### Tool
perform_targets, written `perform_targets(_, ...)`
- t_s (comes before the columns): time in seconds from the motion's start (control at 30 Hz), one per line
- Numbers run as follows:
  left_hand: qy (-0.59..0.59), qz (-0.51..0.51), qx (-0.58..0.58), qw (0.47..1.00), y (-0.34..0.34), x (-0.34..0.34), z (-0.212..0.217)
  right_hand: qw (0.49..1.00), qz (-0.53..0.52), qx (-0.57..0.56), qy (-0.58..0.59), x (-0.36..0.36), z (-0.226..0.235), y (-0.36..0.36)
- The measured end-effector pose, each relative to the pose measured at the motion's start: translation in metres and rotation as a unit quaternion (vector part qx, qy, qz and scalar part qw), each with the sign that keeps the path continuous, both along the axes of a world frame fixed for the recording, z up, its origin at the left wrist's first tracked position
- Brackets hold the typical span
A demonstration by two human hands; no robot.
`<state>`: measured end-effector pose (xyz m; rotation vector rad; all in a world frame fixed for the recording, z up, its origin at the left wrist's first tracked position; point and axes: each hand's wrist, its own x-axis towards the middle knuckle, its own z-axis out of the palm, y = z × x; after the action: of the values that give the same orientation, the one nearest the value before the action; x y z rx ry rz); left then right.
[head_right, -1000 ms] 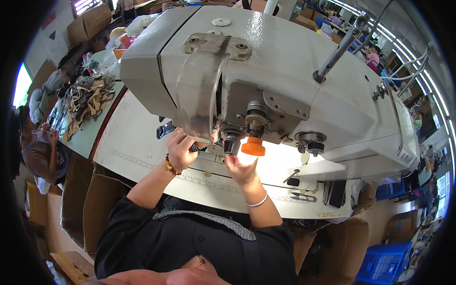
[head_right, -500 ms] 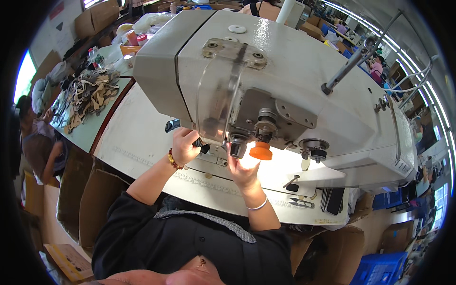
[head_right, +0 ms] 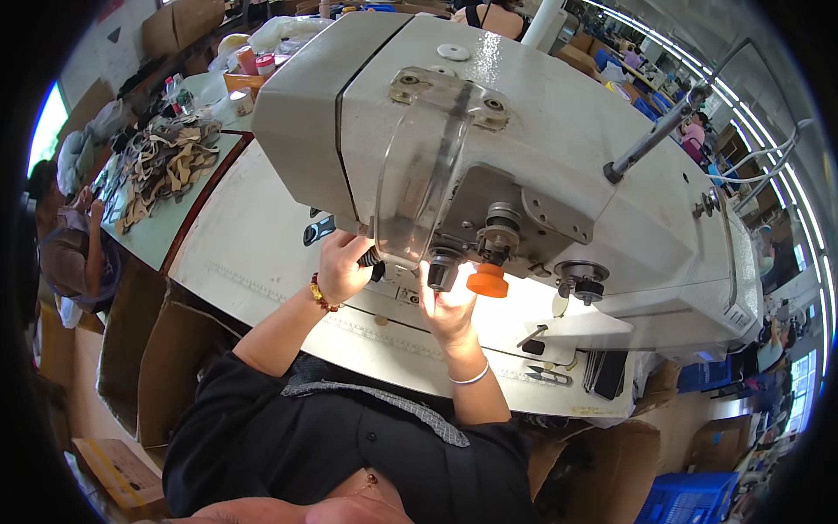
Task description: The person sews a shoe upper piece using a sewing machine, places it into a box, and retrieves another shoe upper piece to sew with the sewing machine.
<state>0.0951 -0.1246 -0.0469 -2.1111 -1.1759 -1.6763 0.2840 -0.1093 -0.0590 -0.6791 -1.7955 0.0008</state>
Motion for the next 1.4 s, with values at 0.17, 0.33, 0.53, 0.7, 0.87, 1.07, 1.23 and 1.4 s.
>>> perform_targets(0.17,0.017,0.020,-0.020,0.999,-0.007,0.000,-0.005,0.999,0.021,-0.026,0.022,-0.003,0.002,0.000)
perform_targets(0.33,0.059,0.072,-0.043,0.995,-0.021,0.009,0.007,0.998,0.017,0.058,-0.027,0.000,0.001,0.007)
perform_targets(0.53,0.081,0.120,-0.059,0.988,-0.030,0.020,0.002,0.993,0.024,0.093,-0.067,0.004,-0.014,0.017)
perform_targets(0.7,0.094,0.154,-0.055,0.982,-0.032,0.024,0.000,0.995,0.011,0.071,-0.076,-0.002,-0.001,0.002)
perform_targets(0.87,0.091,0.146,-0.093,0.981,-0.046,0.021,0.007,0.982,0.035,-0.184,-0.012,-0.001,0.009,-0.042)
perform_targets(1.07,0.119,0.051,-0.143,0.981,-0.061,0.006,0.034,0.912,0.248,-0.310,-0.098,-0.015,-0.017,-0.041)
perform_targets(1.23,0.165,0.007,-0.166,0.972,-0.051,-0.008,0.049,0.858,0.248,-0.437,0.110,-0.062,-0.019,-0.043)
perform_targets(1.4,0.179,-0.007,-0.146,0.973,-0.037,-0.014,0.058,0.848,0.263,-0.420,0.185,-0.056,-0.023,-0.070)
